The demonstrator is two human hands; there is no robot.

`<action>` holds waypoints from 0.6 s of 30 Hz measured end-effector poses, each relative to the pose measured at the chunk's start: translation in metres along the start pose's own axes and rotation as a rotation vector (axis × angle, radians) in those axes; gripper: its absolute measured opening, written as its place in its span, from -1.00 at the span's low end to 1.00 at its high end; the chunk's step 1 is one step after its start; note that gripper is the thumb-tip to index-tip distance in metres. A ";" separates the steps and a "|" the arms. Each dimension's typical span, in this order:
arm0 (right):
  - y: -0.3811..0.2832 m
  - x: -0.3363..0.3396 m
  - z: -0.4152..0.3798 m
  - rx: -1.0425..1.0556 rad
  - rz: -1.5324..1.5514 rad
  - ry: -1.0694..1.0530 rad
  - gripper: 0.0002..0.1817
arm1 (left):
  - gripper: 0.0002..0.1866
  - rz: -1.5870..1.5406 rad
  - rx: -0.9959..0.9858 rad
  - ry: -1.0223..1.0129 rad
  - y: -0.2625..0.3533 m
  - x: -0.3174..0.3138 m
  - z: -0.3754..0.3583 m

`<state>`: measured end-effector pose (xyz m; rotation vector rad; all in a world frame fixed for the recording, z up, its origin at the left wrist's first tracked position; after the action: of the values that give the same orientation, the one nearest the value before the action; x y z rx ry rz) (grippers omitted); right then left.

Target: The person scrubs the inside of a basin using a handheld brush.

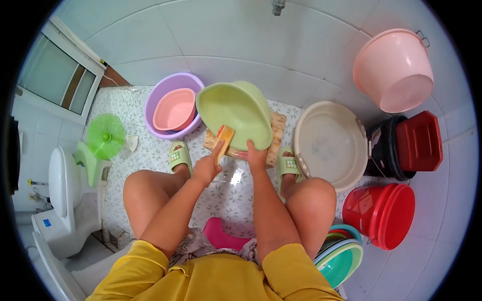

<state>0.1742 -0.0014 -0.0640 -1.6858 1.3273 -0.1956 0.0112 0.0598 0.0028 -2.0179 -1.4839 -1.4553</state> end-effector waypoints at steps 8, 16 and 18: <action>0.008 0.002 0.012 0.044 -0.011 -0.093 -0.54 | -0.05 0.007 -0.076 0.053 0.003 -0.012 0.001; 0.002 -0.001 0.007 0.054 -0.024 -0.072 -0.59 | -0.01 0.062 -0.045 0.112 -0.007 -0.013 -0.002; 0.000 -0.002 0.005 0.056 -0.046 -0.072 -0.63 | -0.02 0.177 0.105 0.154 -0.018 0.009 -0.001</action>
<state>0.1767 0.0037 -0.0661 -1.6618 1.2195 -0.1957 -0.0038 0.0726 0.0046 -1.8768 -1.2590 -1.3960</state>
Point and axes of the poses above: each hand's wrist, its own z-axis towards the middle knuckle, its own x-axis out of the back of the hand, y = z × x, the point moved 7 cm from there along z, towards the middle knuckle, and after that the axes turned 9 degrees about z, right-handed, at the moved point
